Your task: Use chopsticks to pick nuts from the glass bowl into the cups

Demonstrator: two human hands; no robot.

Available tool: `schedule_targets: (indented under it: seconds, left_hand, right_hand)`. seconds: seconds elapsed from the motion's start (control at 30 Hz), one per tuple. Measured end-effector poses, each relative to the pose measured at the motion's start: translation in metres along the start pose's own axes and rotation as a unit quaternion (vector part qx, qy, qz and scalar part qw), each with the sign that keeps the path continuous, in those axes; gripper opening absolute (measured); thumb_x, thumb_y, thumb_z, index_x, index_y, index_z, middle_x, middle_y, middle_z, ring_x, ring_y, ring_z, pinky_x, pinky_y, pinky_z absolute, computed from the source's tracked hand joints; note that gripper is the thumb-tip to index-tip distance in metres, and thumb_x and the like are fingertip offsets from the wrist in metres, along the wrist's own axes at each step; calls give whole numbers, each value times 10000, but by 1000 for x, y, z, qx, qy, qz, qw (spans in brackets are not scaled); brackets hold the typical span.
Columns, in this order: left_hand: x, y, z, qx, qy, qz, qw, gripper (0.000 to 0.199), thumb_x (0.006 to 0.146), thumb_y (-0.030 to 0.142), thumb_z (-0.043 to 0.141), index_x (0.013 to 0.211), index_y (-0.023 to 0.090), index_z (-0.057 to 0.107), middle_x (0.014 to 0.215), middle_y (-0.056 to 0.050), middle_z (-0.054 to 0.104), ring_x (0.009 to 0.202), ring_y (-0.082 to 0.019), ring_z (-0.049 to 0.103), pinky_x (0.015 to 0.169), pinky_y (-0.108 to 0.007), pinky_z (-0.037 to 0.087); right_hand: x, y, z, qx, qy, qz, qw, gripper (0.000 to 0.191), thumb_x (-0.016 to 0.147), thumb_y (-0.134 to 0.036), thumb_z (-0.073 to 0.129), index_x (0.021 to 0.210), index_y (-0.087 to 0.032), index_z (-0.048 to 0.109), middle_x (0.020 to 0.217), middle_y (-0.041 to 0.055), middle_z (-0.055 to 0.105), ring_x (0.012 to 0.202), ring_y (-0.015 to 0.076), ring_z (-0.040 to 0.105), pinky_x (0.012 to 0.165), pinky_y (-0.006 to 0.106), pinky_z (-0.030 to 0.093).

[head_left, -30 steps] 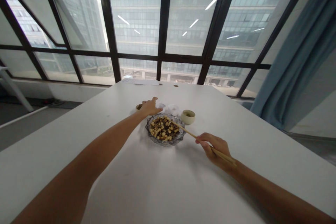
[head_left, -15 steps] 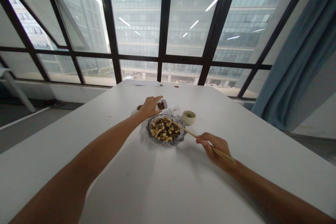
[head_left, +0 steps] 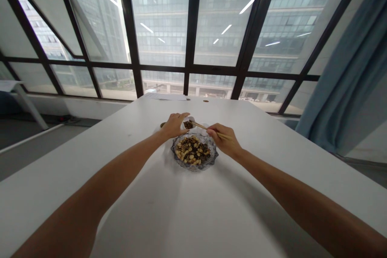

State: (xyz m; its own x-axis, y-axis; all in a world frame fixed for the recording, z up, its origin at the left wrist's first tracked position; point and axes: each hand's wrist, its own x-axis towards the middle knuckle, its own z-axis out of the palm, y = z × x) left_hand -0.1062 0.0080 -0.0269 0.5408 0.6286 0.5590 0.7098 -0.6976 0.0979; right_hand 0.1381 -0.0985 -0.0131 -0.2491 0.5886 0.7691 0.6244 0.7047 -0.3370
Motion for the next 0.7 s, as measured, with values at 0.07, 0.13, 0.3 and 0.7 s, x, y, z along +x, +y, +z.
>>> schedule_targets:
  seconds: [0.07,0.13,0.3,0.7]
  left_hand:
    - [0,0,0,1,-9,-12,1000,737,771,418,767,1407,191,470,1277,-135,653,1184,-315,605,1082,-468,406]
    - [0,0,1,3,-20,-33,999,728,777,441,759,1400,200,468,1252,-126,674,1181,-310,619,1075,-455,408]
    - [5,1,3,23,-55,-110,992,663,825,502,706,1371,202,479,1204,-112,729,1175,-307,654,1074,-453,391]
    - [-28,-22,3,34,6,-120,992,556,904,591,596,1297,198,578,1292,-120,678,1243,-304,590,1106,-460,391]
  right_hand:
    - [1,-4,-2,42,15,51,998,482,974,-607,512,767,-202,671,651,44,706,567,172,639,540,274,486]
    - [-3,-11,-13,73,33,92,993,506,970,-623,512,740,-198,660,641,46,703,546,161,622,529,270,483]
    - [-13,-38,-51,186,2,192,964,637,886,-766,519,632,-193,634,442,27,594,375,145,540,395,261,440]
    - [-18,-33,-35,220,-17,226,949,616,821,-767,618,681,-168,644,506,47,647,426,146,609,415,243,491]
